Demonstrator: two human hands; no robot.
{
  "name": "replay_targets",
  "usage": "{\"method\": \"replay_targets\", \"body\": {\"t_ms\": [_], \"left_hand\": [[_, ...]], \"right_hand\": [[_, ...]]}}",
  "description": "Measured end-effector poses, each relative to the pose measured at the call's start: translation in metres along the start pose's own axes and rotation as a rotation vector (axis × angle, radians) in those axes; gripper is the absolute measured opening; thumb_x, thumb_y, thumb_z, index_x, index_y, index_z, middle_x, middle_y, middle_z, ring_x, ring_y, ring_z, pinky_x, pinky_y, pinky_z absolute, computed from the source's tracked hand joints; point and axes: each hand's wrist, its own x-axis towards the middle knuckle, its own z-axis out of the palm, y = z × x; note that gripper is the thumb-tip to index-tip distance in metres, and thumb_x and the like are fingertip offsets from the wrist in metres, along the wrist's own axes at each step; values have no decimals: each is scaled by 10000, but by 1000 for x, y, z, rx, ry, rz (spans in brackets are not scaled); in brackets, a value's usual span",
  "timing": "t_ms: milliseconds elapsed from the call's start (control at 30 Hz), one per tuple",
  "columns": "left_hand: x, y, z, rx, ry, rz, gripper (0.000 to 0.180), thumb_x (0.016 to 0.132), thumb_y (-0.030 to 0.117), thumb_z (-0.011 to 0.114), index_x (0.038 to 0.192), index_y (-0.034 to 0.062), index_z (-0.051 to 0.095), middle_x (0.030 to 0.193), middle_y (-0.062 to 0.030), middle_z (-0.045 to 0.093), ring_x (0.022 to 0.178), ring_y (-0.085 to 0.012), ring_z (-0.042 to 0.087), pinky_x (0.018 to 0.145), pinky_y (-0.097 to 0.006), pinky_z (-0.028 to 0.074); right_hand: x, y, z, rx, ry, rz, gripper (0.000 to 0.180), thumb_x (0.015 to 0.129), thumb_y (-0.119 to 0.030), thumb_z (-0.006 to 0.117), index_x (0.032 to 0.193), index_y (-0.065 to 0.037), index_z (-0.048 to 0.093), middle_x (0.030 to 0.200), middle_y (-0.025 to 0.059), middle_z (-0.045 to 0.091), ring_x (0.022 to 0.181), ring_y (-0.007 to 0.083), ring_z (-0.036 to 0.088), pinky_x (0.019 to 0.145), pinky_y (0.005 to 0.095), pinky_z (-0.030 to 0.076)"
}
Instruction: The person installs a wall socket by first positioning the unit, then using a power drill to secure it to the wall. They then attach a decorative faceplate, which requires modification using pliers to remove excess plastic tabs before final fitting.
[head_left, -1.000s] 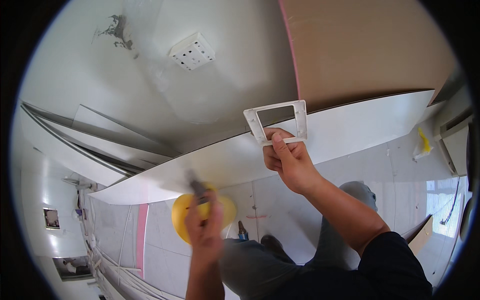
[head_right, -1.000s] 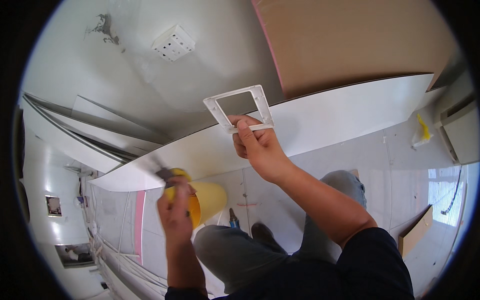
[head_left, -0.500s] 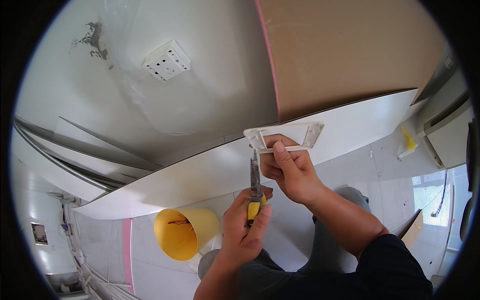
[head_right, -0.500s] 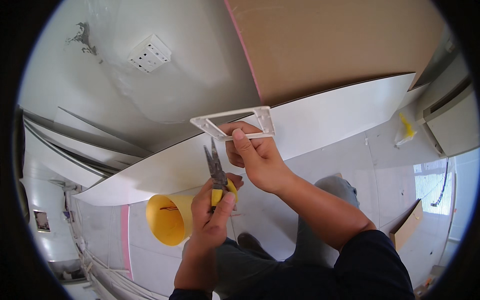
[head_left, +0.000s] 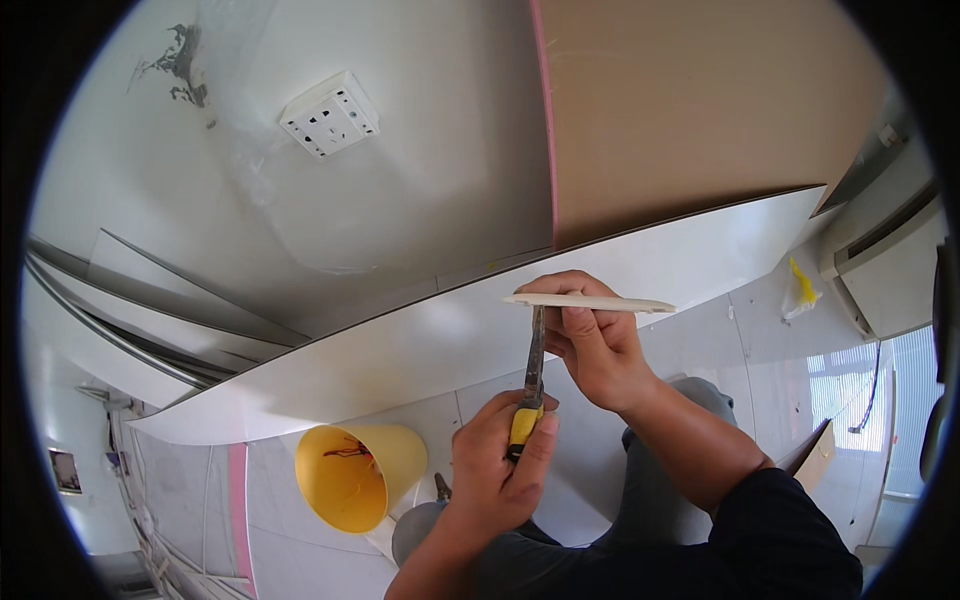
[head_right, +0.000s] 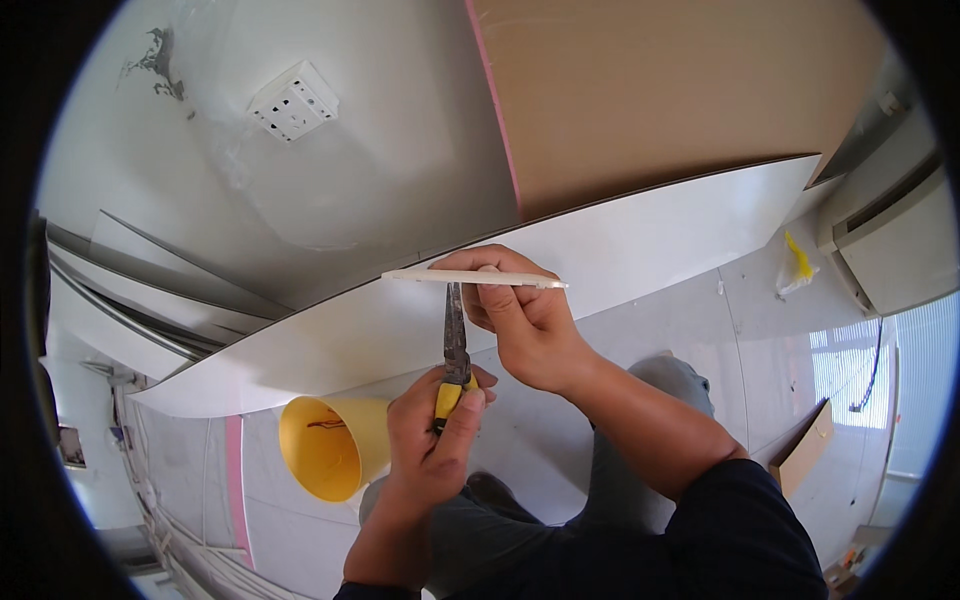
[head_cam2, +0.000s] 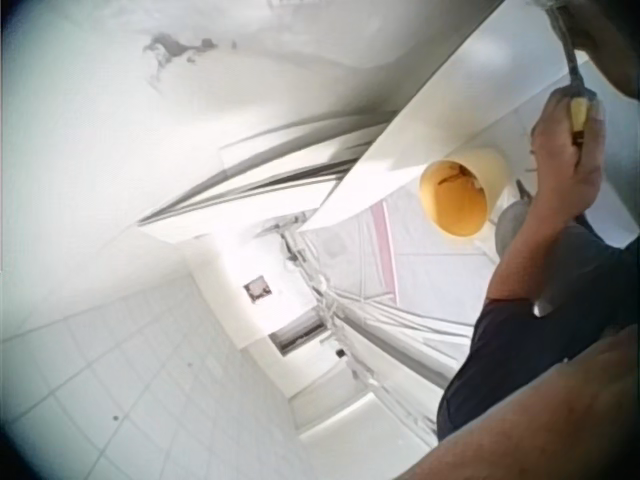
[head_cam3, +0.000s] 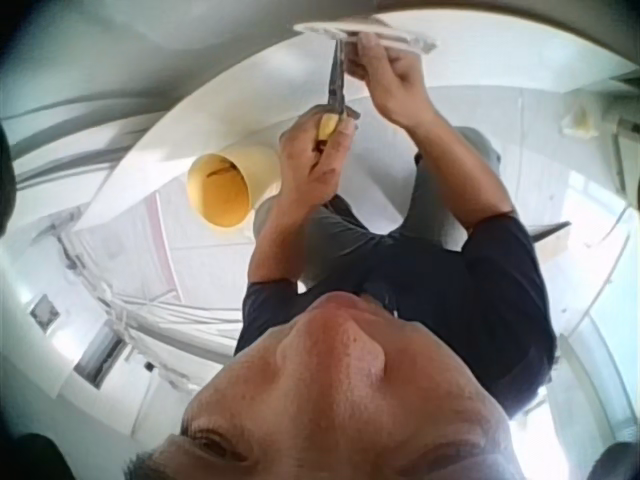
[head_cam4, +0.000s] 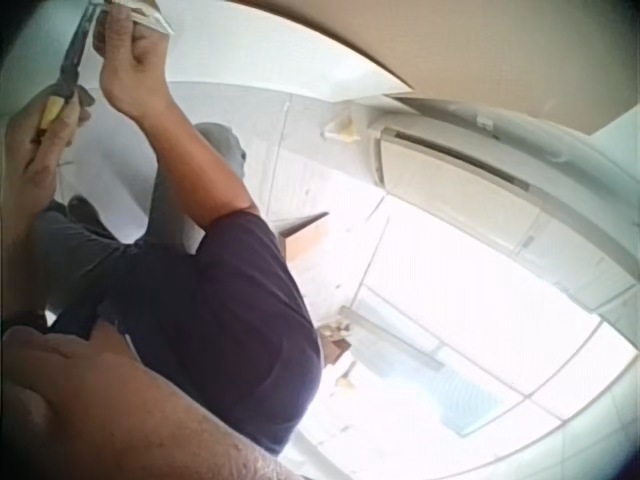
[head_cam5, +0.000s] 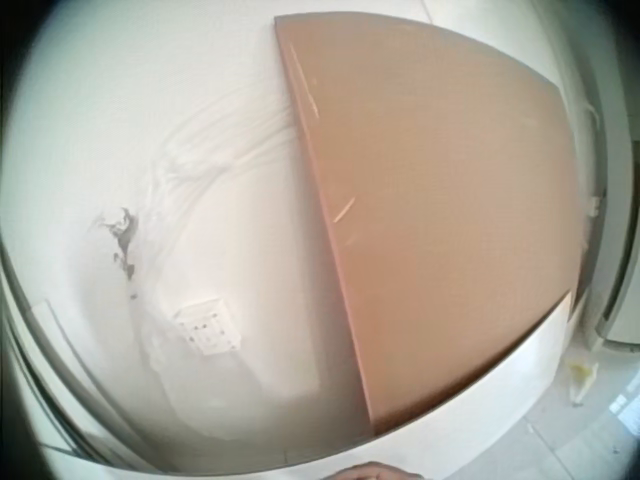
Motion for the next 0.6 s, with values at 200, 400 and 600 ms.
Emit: {"method": "replay_targets", "body": {"t_ms": [200,400,600], "left_hand": [[0,-3,0,-30,17,15,209,1015,150,608,990,-41,688,822,-82,687,672,-112,582,631,-261,475],[-3,4,-4,-122,-51,-132,257,1037,194,587,989,-39,686,818,-80,678,675,-108,576,633,-262,470],[-6,10,-5,-307,-75,-237,302,1070,224,549,969,-34,672,784,-72,653,660,-108,560,635,-262,463]], "right_hand": [[3,-2,3,-130,18,-39,346,1148,-226,426,1252,17,649,865,-11,571,728,58,411,648,237,386],[2,-7,5,-257,52,-100,344,1140,-228,452,1233,12,679,962,19,643,767,59,436,683,232,398],[3,-12,8,-407,67,-163,318,1131,-169,448,1223,19,687,970,32,669,768,64,464,680,238,415]]}}
